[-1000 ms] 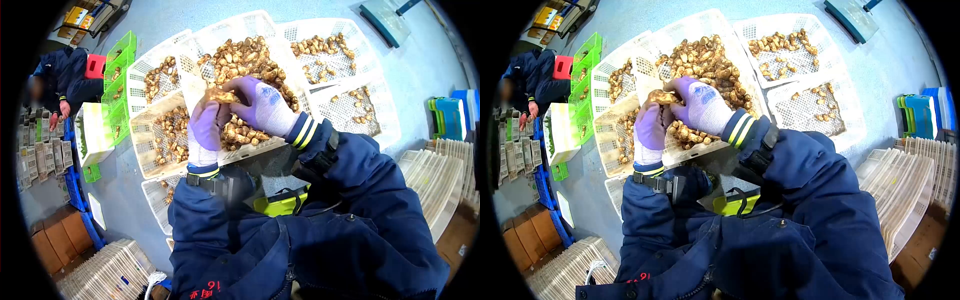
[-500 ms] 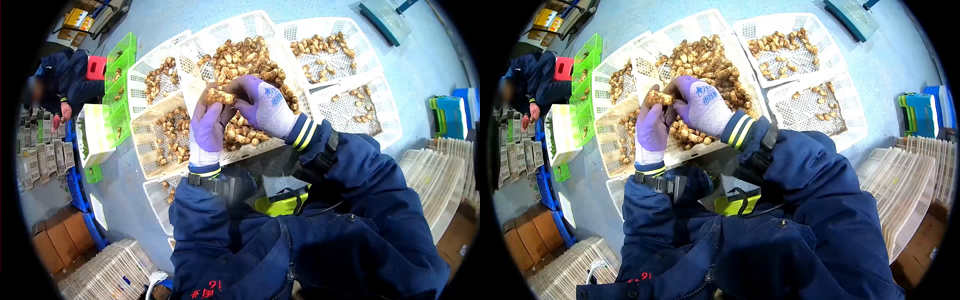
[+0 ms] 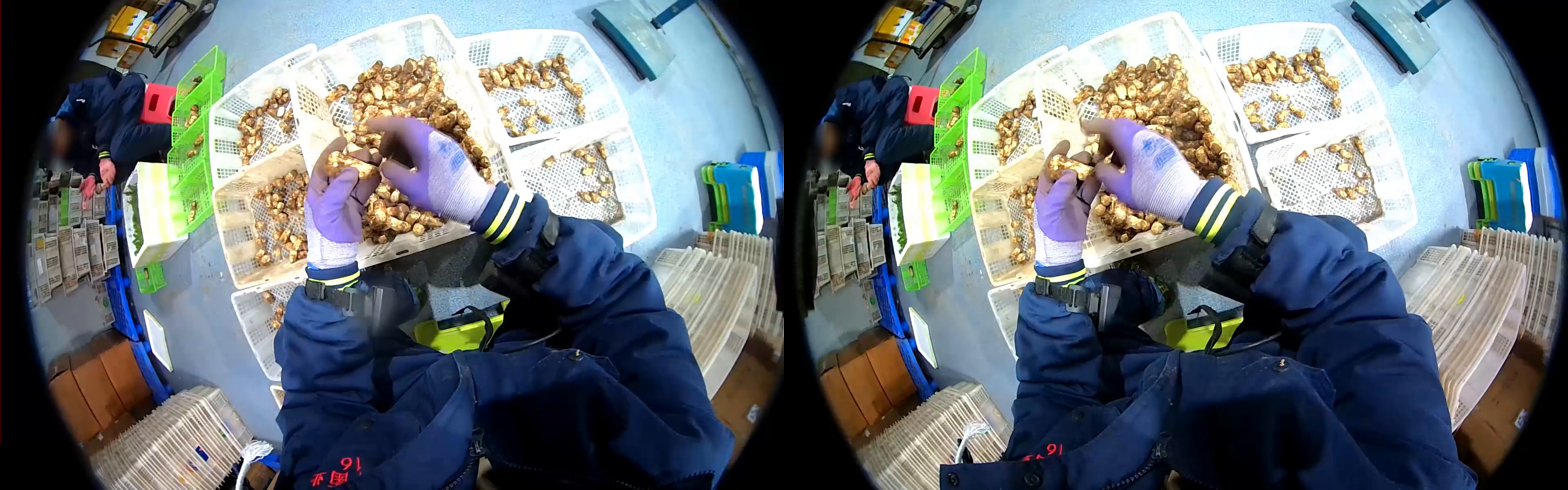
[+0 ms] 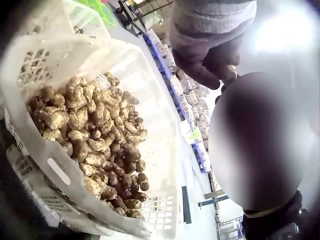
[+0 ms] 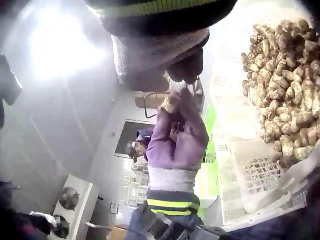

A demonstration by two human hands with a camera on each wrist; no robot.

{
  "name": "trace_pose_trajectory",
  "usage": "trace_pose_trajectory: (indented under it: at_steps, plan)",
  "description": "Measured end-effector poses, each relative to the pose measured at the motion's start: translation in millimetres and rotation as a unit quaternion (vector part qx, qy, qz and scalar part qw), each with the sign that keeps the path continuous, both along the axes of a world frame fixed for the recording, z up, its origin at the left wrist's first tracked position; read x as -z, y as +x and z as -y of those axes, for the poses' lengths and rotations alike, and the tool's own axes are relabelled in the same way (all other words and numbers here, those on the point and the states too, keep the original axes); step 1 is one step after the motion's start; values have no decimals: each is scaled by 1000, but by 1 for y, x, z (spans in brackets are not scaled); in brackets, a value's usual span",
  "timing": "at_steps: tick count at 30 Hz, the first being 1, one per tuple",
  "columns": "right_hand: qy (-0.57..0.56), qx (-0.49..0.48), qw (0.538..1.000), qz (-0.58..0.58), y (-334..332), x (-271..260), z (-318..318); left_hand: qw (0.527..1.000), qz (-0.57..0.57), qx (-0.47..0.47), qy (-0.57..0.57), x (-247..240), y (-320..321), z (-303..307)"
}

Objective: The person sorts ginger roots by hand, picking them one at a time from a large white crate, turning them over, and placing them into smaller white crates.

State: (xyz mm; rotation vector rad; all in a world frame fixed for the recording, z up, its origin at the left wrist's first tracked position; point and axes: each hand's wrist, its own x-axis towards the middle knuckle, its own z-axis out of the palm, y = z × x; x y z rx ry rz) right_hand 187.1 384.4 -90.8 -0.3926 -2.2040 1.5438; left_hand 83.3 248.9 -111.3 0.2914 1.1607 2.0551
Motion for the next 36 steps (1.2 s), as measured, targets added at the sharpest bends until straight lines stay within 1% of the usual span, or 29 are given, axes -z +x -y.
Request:
trace_pose_trajectory:
  at_steps: [1, 2, 4, 5, 6, 7, 8, 9, 10, 11, 12, 13, 14, 16, 17, 18, 19, 20, 22, 23, 26, 28, 29, 30, 31, 32, 33, 34, 36]
  plan:
    - [-36, 10, 998, 53, 0, -8, -6, 1000, -7, 0, 13, 1, 0, 1]
    - [0, 42, 999, 25, -1, 5, -11, 1000, -13, 10, -11, 1, -2, 3]
    - [39, 30, 997, 53, -2, 8, -11, 997, -22, 33, -60, -4, -5, 6]
    - [76, 14, 997, 12, 0, 10, -7, 997, -22, 9, -67, -5, 0, 3]
    - [113, -3, 993, -29, 2, 7, -1, 995, -27, 12, -96, -1, -1, 3]
    - [188, -24, 981, -36, 2, 5, 2, 992, -32, 15, -124, 5, -4, 5]
    - [204, -36, 978, -9, 3, 5, 5, 987, -38, 20, -152, 10, -6, 5]
    - [180, -39, 983, 14, 3, 10, 7, 979, -74, 22, -191, 13, -3, 3]
    - [156, -42, 986, 38, 3, 19, 9, 977, -56, 31, -201, 6, 2, -1]
    - [131, -17, 990, 37, 0, 33, 8, 976, -39, 39, -212, -4, 7, -4]
    - [83, -13, 993, 87, -1, 29, 2, 974, -21, 47, -222, -10, 10, -5]
    - [26, -16, 992, 119, 0, 28, -1, 954, 18, 65, -291, -7, 3, -11]
    - [-30, -18, 988, 150, 0, 28, -6, 960, 4, 62, -272, 1, -4, -6]
    - [-268, -72, 951, 137, 0, 31, -12, 970, -24, 57, -236, 18, -21, 8]
    - [-382, -79, 912, 122, 2, 27, -11, 969, -67, 21, -235, 20, -22, 13]
    - [-491, -84, 860, 106, 4, 17, -9, 973, -56, -1, -223, 19, -22, 14]
    - [-536, -108, 832, 92, 6, 19, -10, 976, -44, -22, -210, 19, -23, 14]
    - [-552, -110, 823, 81, 6, 23, -10, 979, -33, -43, -197, 19, -24, 13]
    - [-585, -112, 801, 57, 5, 29, -11, 982, -17, -21, -188, 17, -21, 12]
    - [-612, -152, 775, 29, 5, 31, -13, 983, -14, -9, -180, 15, -18, 11]
    - [-613, -142, 776, 40, 7, 27, -11, 984, 20, 40, -170, 10, -14, 3]
    - [-581, -144, 800, 42, 7, 13, -7, 981, 52, 73, -170, 7, -11, 0]
    - [-564, -145, 811, 42, 5, 9, -5, 984, 112, 120, -69, 5, -4, 2]
    - [-482, -154, 860, 68, 2, 10, -5, 982, 137, 118, -56, 8, -1, -1]
    - [-314, -126, 935, 107, 0, 11, 0, 979, 162, 116, -43, 13, 2, -3]
    - [-135, -93, 976, 141, -1, 12, 5, 975, 187, 113, -30, 19, 3, -4]
    - [20, -71, 995, 69, 1, 12, 9, 981, 168, 100, -8, 20, 2, -2]
    - [72, -47, 995, 44, 5, 9, 8, 981, 174, 89, -1, 21, 2, -2]
    - [90, 16, 996, 6, 2, 7, -13, 980, 188, 68, 14, 16, 2, -1]
